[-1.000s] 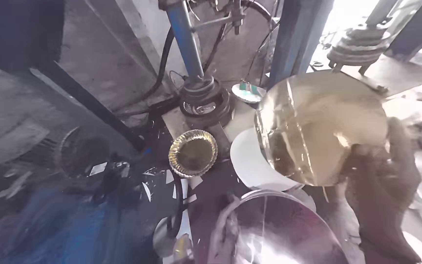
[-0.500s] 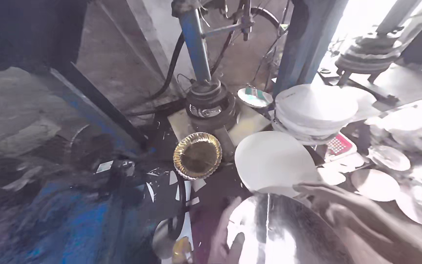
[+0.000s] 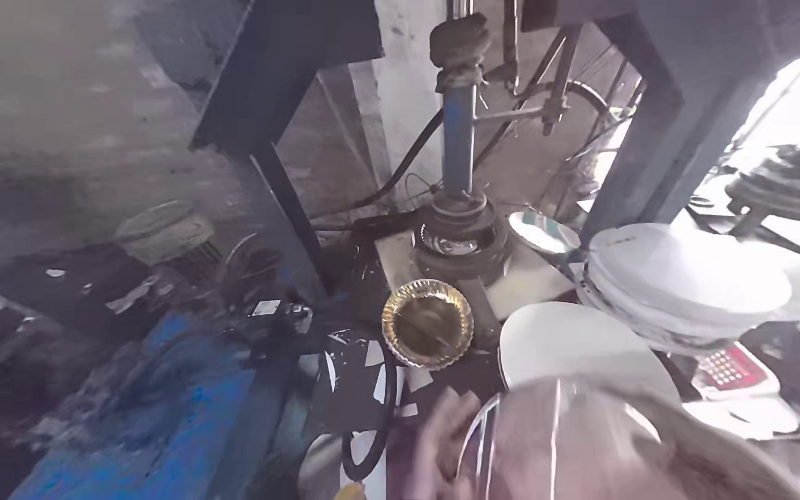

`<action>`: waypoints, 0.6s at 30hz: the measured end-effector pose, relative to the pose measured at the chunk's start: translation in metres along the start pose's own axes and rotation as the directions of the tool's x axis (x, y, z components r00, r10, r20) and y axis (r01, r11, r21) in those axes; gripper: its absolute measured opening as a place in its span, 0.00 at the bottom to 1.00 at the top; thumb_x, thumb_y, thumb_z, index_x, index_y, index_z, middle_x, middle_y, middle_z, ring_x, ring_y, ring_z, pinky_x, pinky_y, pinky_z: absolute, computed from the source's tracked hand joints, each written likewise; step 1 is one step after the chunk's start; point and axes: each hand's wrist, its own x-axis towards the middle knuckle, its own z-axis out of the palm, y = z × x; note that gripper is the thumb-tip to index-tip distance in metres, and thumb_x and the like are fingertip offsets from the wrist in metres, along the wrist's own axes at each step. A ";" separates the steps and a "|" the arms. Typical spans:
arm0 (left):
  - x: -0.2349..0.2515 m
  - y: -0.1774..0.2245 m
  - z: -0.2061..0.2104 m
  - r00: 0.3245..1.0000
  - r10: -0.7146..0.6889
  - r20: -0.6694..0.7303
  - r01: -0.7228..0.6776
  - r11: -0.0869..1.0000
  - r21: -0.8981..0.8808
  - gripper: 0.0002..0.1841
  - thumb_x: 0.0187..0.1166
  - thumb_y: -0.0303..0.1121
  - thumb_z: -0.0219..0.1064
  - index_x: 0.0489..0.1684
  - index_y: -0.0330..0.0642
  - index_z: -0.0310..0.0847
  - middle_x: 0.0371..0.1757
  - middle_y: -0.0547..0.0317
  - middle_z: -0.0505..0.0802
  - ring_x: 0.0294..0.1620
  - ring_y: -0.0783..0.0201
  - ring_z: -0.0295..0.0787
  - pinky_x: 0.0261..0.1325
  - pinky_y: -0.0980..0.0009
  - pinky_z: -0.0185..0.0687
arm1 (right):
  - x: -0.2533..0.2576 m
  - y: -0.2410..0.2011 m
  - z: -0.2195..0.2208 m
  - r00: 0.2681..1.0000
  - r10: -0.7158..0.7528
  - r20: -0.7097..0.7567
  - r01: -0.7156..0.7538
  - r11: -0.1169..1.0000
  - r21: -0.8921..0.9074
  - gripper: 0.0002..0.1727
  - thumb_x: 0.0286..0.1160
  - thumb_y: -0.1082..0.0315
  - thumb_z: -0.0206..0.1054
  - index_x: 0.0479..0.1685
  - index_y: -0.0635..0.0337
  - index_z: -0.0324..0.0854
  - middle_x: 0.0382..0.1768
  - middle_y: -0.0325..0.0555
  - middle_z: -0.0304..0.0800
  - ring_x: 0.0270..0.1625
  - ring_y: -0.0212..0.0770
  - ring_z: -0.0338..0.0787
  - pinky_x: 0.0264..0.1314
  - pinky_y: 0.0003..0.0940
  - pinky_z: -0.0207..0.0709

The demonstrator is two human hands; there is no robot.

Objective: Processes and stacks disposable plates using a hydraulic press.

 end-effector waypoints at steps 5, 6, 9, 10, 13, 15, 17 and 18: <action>0.076 0.001 -0.127 0.731 0.545 -0.411 0.021 0.584 0.812 0.33 0.83 0.42 0.54 0.81 0.22 0.62 0.82 0.29 0.72 0.83 0.45 0.68 0.81 0.54 0.66 | 0.122 0.056 -0.050 0.887 0.182 -0.424 -0.103 0.974 0.203 0.23 0.83 0.75 0.59 0.77 0.59 0.70 0.53 0.34 0.87 0.44 0.20 0.86 0.44 0.17 0.82; 0.090 0.001 -0.158 0.654 0.627 -0.424 0.155 0.437 0.886 0.31 0.80 0.38 0.55 0.78 0.23 0.67 0.80 0.24 0.72 0.83 0.32 0.65 0.83 0.42 0.59 | 0.147 0.065 -0.056 0.855 0.221 -0.469 -0.153 0.972 0.177 0.23 0.84 0.74 0.59 0.77 0.60 0.68 0.49 0.39 0.83 0.38 0.23 0.83 0.36 0.21 0.79; 0.120 -0.002 -0.236 0.593 0.586 -0.552 0.505 0.263 0.822 0.25 0.75 0.28 0.62 0.75 0.37 0.76 0.83 0.28 0.70 0.85 0.19 0.53 0.75 0.19 0.45 | 0.213 0.084 -0.057 0.828 0.254 -0.500 -0.219 0.967 0.129 0.22 0.86 0.68 0.60 0.76 0.65 0.68 0.42 0.49 0.82 0.31 0.33 0.81 0.31 0.31 0.79; 0.128 -0.003 -0.255 0.593 0.547 -0.591 0.559 0.248 0.791 0.23 0.74 0.26 0.65 0.71 0.38 0.80 0.83 0.29 0.70 0.86 0.19 0.50 0.73 0.14 0.40 | 0.231 0.078 -0.053 0.837 0.256 -0.484 -0.229 0.966 0.115 0.22 0.87 0.68 0.59 0.75 0.68 0.69 0.44 0.52 0.83 0.33 0.36 0.82 0.35 0.35 0.80; 0.146 -0.002 -0.286 0.589 0.403 -0.700 0.686 0.208 0.697 0.25 0.71 0.26 0.72 0.71 0.37 0.82 0.87 0.34 0.67 0.90 0.23 0.42 0.74 0.13 0.31 | 0.269 0.053 -0.036 0.853 0.306 -0.423 -0.252 0.951 0.180 0.23 0.85 0.72 0.62 0.76 0.69 0.68 0.57 0.57 0.83 0.48 0.42 0.88 0.50 0.39 0.84; 0.151 0.001 -0.291 0.598 0.312 -0.738 0.725 0.182 0.664 0.25 0.73 0.28 0.72 0.73 0.37 0.80 0.87 0.38 0.70 0.91 0.26 0.42 0.77 0.14 0.29 | 0.300 0.061 -0.034 0.833 0.342 -0.434 -0.302 0.940 0.160 0.22 0.83 0.73 0.64 0.75 0.67 0.72 0.61 0.62 0.84 0.54 0.50 0.88 0.54 0.48 0.84; 0.152 0.002 -0.292 0.615 0.268 -0.741 0.719 0.195 0.667 0.21 0.76 0.28 0.70 0.69 0.36 0.83 0.79 0.36 0.79 0.89 0.25 0.49 0.78 0.15 0.29 | 0.314 0.063 -0.035 0.864 0.275 -0.422 -0.334 0.940 -0.070 0.22 0.80 0.74 0.65 0.73 0.69 0.75 0.65 0.65 0.83 0.60 0.53 0.87 0.61 0.49 0.81; 0.152 0.001 -0.290 0.623 0.260 -0.737 0.715 0.192 0.672 0.18 0.77 0.28 0.68 0.66 0.37 0.85 0.74 0.34 0.83 0.87 0.24 0.54 0.78 0.16 0.30 | 0.316 0.060 -0.037 0.889 0.217 -0.403 -0.330 0.915 -0.234 0.21 0.81 0.72 0.66 0.70 0.71 0.78 0.67 0.67 0.83 0.68 0.58 0.84 0.71 0.53 0.76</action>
